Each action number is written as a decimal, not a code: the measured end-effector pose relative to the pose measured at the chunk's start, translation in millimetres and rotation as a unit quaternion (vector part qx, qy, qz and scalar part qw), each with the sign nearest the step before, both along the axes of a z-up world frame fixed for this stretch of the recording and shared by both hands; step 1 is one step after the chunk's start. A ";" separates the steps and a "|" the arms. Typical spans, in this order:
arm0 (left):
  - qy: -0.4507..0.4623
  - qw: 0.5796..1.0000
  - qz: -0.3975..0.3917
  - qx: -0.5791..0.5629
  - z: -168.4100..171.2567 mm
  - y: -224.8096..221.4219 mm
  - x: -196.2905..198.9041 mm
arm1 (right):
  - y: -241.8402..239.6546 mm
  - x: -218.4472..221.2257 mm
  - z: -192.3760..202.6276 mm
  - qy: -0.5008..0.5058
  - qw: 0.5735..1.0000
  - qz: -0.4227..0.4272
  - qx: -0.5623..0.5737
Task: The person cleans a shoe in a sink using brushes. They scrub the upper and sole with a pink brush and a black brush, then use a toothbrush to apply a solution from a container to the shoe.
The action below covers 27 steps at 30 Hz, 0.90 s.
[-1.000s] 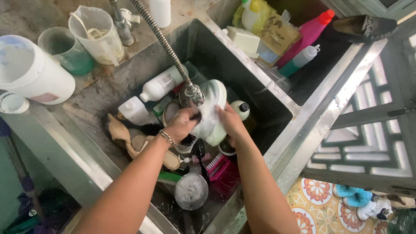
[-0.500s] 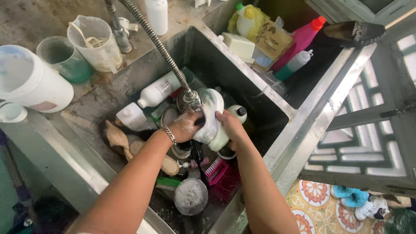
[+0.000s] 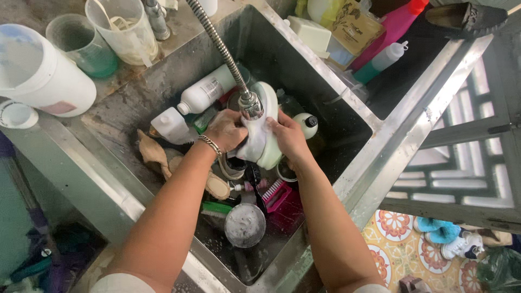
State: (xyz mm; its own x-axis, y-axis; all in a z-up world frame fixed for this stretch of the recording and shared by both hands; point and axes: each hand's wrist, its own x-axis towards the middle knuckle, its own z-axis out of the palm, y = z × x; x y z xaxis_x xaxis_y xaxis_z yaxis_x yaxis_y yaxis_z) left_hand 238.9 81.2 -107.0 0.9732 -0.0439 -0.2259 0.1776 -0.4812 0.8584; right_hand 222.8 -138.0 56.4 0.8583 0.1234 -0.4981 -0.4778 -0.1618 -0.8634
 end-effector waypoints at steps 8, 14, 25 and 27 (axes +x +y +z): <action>0.111 0.991 0.057 0.051 34.5 -14.3 -10.7 | -24.5 17.4 -47.6 -0.058 0.993 0.001 -0.103; 0.108 0.991 0.040 0.067 -7.5 -2.8 5.8 | -8.4 2.2 -9.4 -0.082 0.994 0.003 -0.074; 0.224 0.936 -0.106 0.249 166.7 41.2 -47.8 | -35.8 21.4 -21.6 -0.219 0.954 -0.023 -0.205; 0.242 0.918 -0.118 0.293 121.5 60.7 -41.9 | -38.2 21.2 -13.7 -0.246 0.933 -0.040 -0.261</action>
